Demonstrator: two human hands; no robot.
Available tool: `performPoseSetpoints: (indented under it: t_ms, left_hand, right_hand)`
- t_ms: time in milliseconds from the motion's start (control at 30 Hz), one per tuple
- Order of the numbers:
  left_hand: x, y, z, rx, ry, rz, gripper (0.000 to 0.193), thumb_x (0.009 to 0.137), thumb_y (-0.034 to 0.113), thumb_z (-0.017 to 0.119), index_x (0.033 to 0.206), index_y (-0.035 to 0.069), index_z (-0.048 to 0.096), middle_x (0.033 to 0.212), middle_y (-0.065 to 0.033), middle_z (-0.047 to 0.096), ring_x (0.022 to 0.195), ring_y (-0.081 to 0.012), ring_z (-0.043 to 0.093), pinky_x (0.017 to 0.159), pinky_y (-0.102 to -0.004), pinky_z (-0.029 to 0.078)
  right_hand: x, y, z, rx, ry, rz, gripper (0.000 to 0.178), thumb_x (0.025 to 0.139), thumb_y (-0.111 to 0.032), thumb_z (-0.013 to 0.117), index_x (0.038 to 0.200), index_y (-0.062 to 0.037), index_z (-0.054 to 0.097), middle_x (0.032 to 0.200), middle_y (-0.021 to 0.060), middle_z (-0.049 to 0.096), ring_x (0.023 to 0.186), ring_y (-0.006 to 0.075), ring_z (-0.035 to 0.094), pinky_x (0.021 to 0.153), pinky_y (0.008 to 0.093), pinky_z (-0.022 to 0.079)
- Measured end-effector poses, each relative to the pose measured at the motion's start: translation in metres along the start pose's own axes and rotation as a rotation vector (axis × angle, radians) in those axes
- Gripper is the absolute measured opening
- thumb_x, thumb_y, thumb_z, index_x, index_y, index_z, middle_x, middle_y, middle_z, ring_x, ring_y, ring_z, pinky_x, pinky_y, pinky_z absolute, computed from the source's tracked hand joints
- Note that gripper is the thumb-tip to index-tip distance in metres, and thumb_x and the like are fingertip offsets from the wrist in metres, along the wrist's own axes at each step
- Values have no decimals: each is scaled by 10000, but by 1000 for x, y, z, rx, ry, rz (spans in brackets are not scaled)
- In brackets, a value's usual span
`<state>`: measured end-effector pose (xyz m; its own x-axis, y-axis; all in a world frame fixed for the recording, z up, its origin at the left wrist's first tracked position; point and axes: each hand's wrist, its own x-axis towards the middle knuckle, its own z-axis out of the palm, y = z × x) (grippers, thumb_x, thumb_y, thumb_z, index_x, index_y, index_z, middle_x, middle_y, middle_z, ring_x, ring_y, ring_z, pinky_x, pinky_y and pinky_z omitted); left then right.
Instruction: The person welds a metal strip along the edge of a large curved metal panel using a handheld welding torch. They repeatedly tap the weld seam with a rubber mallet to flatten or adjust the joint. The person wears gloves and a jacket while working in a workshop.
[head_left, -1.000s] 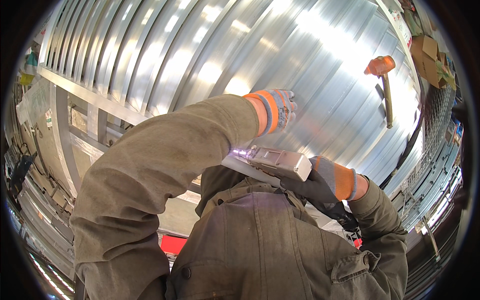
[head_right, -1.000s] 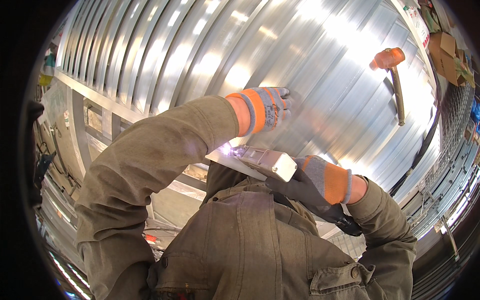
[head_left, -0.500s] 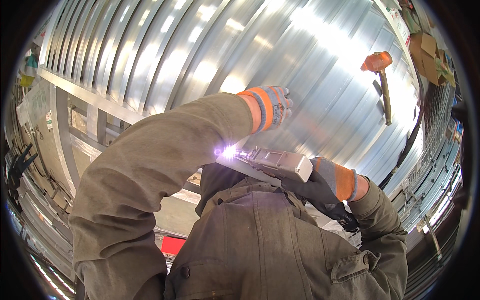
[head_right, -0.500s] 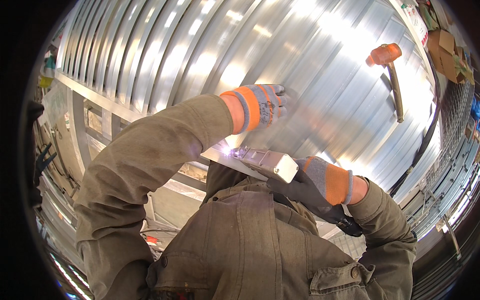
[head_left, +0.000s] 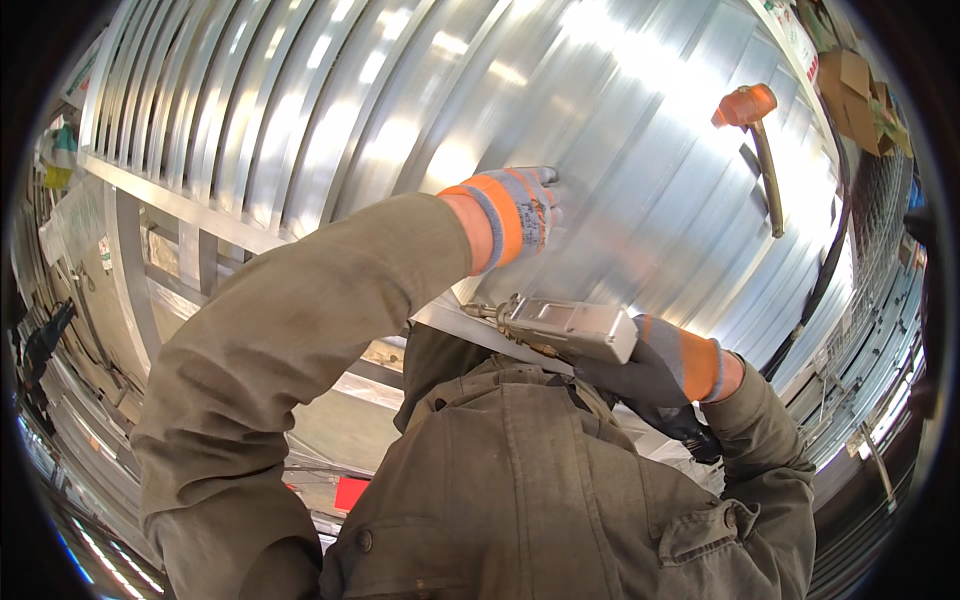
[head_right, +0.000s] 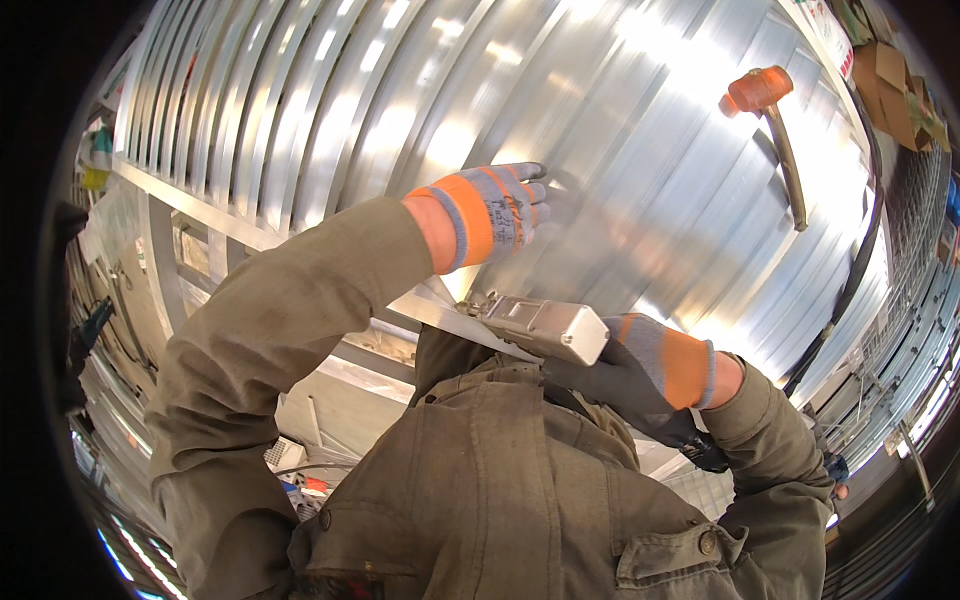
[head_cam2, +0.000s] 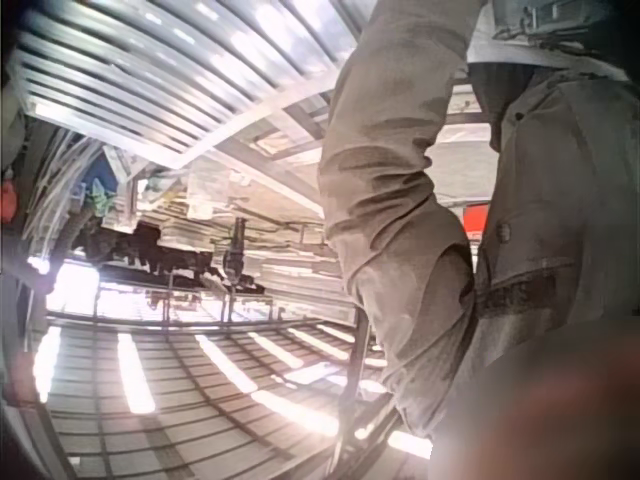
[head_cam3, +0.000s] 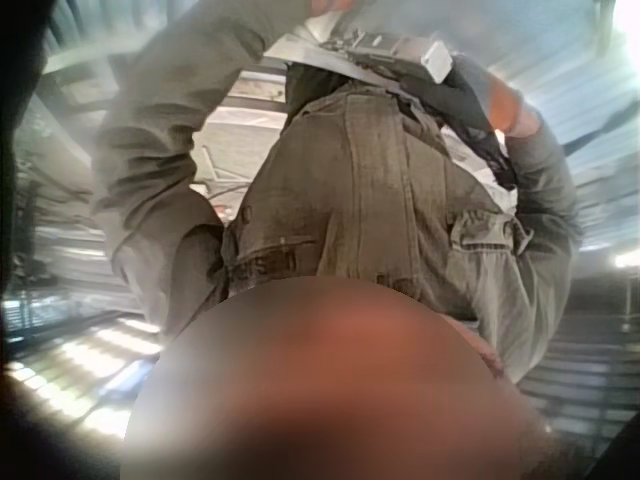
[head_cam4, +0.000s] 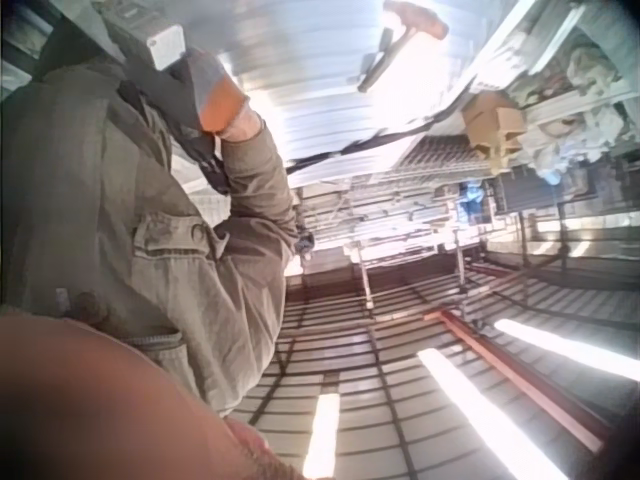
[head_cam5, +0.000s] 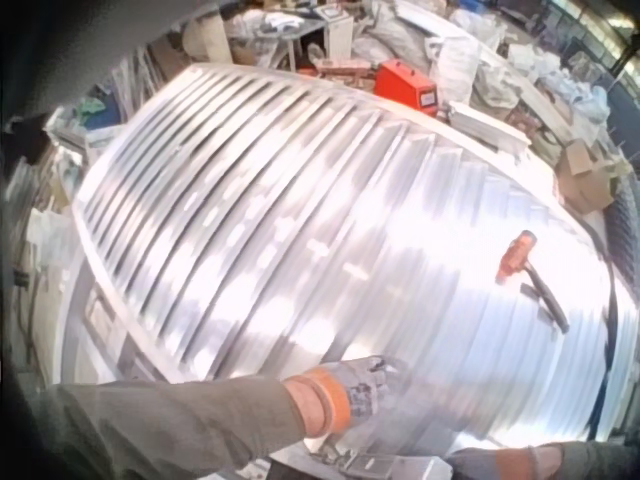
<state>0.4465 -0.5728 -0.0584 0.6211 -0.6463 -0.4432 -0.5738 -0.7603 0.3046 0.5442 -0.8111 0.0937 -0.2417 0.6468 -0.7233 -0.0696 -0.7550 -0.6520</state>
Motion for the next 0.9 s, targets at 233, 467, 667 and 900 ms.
performPoseSetpoints:
  t_ms: [233,467,667,900]
  left_hand:
    - [-6,-6,-15,-23,262,-15,331,1158,274,651,1477,202,702,1764,-1,593,1634,-211,540,1419,-458,380]
    - [23,8,-2,100,214,161,381,1077,156,748,1449,232,727,1743,4,617,1664,-207,512,1461,-514,304]
    - [34,12,-28,151,56,212,261,1050,171,761,1300,231,803,1621,29,713,1562,-181,611,1471,-537,261]
    - [72,20,-40,223,-15,224,162,1021,101,744,1109,206,832,1439,55,805,1416,-187,713,1467,-493,300]
  right_hand:
    - [-45,18,-16,98,50,55,409,1150,-250,765,1487,-21,736,1066,83,833,918,100,709,802,339,604]
    - [-64,39,-22,104,43,138,396,1168,-301,739,1469,-45,752,985,71,830,828,116,716,749,336,605]
    - [-69,60,-22,85,71,47,407,1170,-315,742,1488,-60,746,981,67,831,830,121,720,757,338,610]
    - [-71,71,-19,128,118,-71,450,1167,-288,746,1547,-50,704,1028,65,835,881,113,730,790,335,617]
